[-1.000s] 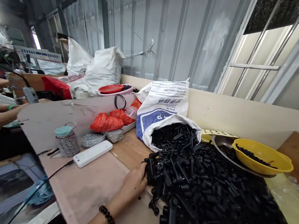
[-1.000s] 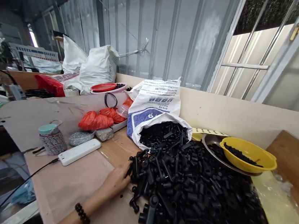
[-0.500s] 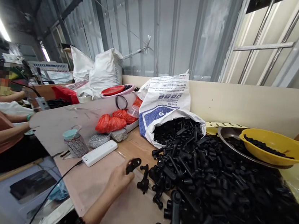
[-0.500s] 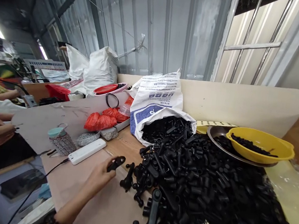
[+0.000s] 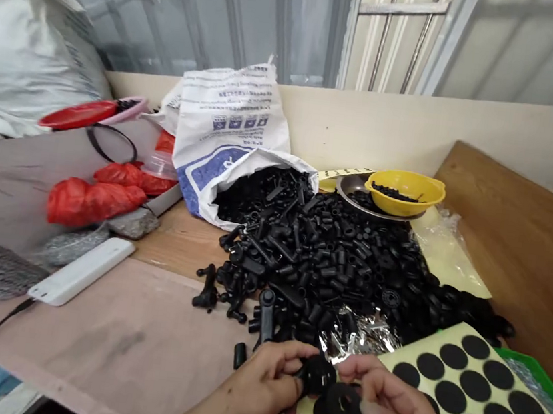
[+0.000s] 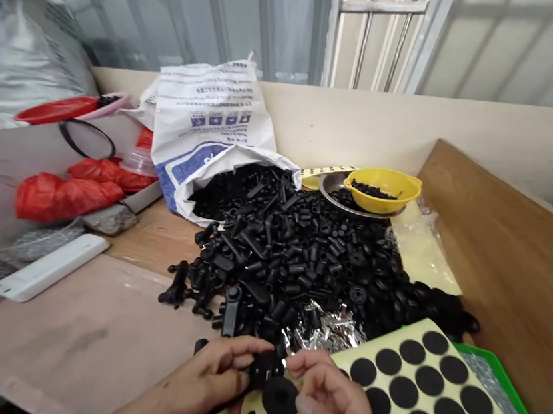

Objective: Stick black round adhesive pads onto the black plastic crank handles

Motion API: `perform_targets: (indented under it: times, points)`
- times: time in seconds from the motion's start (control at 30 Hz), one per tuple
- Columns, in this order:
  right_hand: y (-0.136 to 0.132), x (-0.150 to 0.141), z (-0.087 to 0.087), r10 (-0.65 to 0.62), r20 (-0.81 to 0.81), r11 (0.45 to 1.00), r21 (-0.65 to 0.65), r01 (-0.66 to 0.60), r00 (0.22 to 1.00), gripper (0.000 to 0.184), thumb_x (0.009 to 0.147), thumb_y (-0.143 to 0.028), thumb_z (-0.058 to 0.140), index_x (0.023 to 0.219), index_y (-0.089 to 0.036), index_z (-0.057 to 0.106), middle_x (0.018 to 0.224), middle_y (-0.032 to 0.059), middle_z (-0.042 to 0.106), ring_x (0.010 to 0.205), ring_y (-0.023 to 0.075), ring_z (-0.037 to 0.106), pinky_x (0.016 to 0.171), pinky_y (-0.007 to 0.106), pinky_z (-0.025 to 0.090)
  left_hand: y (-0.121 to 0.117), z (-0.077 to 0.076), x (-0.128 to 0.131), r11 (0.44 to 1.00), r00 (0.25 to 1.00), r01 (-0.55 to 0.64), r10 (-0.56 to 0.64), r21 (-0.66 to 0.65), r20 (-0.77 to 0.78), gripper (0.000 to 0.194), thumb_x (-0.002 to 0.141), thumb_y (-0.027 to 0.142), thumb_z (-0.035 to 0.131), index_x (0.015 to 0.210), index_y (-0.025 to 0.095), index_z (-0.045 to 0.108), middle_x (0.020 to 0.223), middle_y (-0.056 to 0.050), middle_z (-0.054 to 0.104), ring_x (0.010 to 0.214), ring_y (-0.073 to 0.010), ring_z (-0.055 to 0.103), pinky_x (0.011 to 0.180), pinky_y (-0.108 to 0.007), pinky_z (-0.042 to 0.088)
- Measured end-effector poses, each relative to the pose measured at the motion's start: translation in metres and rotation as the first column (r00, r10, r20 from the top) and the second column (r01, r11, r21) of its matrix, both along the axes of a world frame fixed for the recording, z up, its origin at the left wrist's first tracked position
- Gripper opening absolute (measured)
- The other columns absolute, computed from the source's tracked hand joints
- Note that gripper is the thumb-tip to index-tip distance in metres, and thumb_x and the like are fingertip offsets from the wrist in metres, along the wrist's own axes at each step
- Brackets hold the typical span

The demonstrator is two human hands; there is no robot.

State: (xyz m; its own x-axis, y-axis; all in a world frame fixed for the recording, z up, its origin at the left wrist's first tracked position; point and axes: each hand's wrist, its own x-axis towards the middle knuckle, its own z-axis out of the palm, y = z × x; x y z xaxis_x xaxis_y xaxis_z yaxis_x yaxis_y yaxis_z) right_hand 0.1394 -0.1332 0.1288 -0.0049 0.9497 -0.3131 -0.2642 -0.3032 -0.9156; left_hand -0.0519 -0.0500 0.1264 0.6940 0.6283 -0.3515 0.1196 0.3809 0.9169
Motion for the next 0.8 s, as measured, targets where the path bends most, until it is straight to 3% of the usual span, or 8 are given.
perform_targets:
  times: [0.3, 0.53, 0.8]
  points:
    - [0.001, -0.007, -0.005, 0.012, -0.015, 1.000, 0.019, -0.012, 1.000, 0.021, 0.076, -0.035, 0.068, 0.064, -0.020, 0.058, 0.105, 0.0055, 0.060, 0.087, 0.0215, 0.058, 0.073, 0.030, 0.046, -0.004, 0.013, -0.004, 0.992, 0.992, 0.111, -0.107, 0.056, -0.069, 0.031, 0.086, 0.031, 0.048, 0.107, 0.020, 0.069, 0.075, -0.001, 0.063, 0.054, -0.0091, 0.055, 0.047, -0.016, 0.034]
    - [0.002, -0.009, -0.003, 0.026, 0.052, 1.000, 0.014, -0.027, 0.998, 0.021, 0.076, -0.035, 0.068, 0.064, -0.020, 0.060, 0.105, 0.0058, 0.059, 0.093, 0.0234, 0.058, 0.079, 0.032, 0.044, -0.005, 0.015, -0.006, 0.986, 0.987, 0.145, -0.138, 0.081, -0.081, 0.029, 0.088, 0.028, 0.045, 0.103, 0.020, 0.069, 0.075, 0.001, 0.061, 0.056, -0.0095, 0.056, 0.051, -0.017, 0.037]
    - [0.003, -0.006, -0.009, 0.094, 0.091, 0.995, 0.030, -0.097, 0.991, 0.022, 0.079, -0.034, 0.066, 0.065, -0.021, 0.057, 0.101, 0.0043, 0.058, 0.091, 0.0215, 0.055, 0.075, 0.029, 0.042, -0.005, 0.011, -0.007, 0.981, 0.985, 0.166, -0.160, 0.102, -0.070, 0.030, 0.088, 0.026, 0.044, 0.103, 0.019, 0.068, 0.071, 0.001, 0.058, 0.056, -0.0100, 0.054, 0.052, -0.017, 0.038]
